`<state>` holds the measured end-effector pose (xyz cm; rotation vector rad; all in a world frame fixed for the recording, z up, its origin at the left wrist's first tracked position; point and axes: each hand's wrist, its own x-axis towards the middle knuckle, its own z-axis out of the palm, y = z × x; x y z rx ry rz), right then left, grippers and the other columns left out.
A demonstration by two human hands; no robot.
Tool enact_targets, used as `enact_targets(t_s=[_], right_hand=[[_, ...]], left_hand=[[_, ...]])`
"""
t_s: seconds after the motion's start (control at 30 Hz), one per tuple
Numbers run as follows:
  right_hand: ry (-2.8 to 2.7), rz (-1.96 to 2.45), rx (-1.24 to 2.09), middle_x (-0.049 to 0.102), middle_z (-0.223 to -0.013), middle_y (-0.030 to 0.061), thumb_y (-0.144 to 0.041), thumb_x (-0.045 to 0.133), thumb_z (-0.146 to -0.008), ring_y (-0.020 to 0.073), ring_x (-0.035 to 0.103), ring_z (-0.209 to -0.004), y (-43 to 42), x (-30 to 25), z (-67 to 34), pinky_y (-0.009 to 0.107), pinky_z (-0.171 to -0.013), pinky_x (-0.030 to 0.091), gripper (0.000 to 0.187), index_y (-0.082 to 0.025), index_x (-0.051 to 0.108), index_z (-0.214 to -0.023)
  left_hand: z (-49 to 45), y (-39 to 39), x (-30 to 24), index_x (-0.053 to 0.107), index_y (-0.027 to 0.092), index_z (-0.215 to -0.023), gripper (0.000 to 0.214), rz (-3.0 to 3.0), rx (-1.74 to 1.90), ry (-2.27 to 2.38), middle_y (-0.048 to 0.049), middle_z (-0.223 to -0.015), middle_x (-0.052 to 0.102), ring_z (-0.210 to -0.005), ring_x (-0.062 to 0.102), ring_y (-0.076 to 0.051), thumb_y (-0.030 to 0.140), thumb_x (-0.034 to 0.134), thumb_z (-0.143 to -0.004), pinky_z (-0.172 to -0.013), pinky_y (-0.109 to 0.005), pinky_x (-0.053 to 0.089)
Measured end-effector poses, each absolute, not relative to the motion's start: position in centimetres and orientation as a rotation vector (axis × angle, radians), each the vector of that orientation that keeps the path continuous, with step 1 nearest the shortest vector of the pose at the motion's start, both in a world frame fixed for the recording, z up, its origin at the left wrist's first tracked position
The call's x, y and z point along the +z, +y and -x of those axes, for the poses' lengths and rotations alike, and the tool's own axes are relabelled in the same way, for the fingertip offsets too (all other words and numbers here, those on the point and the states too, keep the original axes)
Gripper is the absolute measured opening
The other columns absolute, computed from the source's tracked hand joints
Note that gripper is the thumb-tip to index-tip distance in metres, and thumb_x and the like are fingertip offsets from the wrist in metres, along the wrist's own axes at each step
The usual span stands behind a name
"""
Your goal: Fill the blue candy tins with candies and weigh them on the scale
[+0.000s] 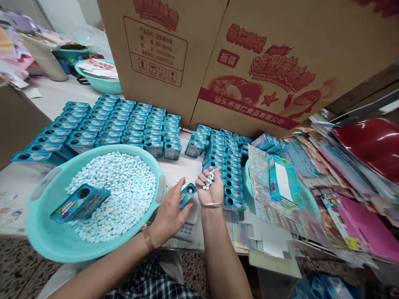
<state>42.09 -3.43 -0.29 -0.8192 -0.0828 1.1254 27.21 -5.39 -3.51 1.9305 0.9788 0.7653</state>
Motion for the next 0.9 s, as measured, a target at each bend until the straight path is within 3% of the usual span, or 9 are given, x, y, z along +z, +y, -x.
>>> enact_targets(t_s=[0.2, 0.47, 0.67, 0.9], right_hand=[[-0.133, 0.897, 0.982, 0.041, -0.054, -0.0080, -0.054, 0.062, -0.082, 0.0075, 0.043, -0.049, -3.3, 0.3, -40.4, 0.020, -0.050, 0.037, 0.035, -0.021, 0.052, -0.075], [-0.107, 0.922, 0.968, 0.036, -0.051, -0.0096, -0.055, 0.063, -0.080, 0.0058, 0.036, -0.043, -3.1, 0.6, -40.1, 0.019, -0.045, 0.033, 0.037, -0.021, 0.050, -0.072], [-0.103, 0.858, 1.062, 0.031, -0.051, -0.0108, -0.048, 0.057, -0.086, 0.0049, 0.023, -0.038, -3.3, 0.8, -40.9, 0.017, -0.037, 0.018, 0.031, -0.021, 0.049, -0.074], [-0.097, 0.762, 1.170, 0.028, -0.053, -0.0107, -0.039, 0.052, -0.091, 0.0050, 0.021, -0.038, -3.8, 0.8, -42.5, 0.016, -0.037, 0.019, 0.026, -0.021, 0.048, -0.072]], left_hand=[[-28.2, -5.0, -3.9, 0.031, 0.018, -0.146, 0.066, -1.841, 0.761, 1.028, -0.0151, -0.140, 0.052, -0.129, 0.051, -0.026, 0.019, 0.056, -0.085, -0.107, -0.047, 0.044], [-28.3, -4.9, -3.5, 0.035, 0.019, -0.144, 0.066, -1.822, 0.759, 1.039, -0.0137, -0.133, 0.059, -0.122, 0.057, -0.026, 0.017, 0.058, -0.083, -0.104, -0.046, 0.047], [-27.4, -5.0, -3.0, 0.034, 0.018, -0.145, 0.070, -1.854, 0.796, 1.037, -0.0150, -0.140, 0.053, -0.129, 0.052, -0.029, 0.021, 0.063, -0.081, -0.108, -0.049, 0.043], [-24.6, -4.6, -0.6, 0.036, 0.020, -0.144, 0.068, -1.732, 0.940, 1.044, -0.0138, -0.141, 0.052, -0.133, 0.048, -0.026, 0.031, 0.065, -0.084, -0.111, -0.044, 0.040]])
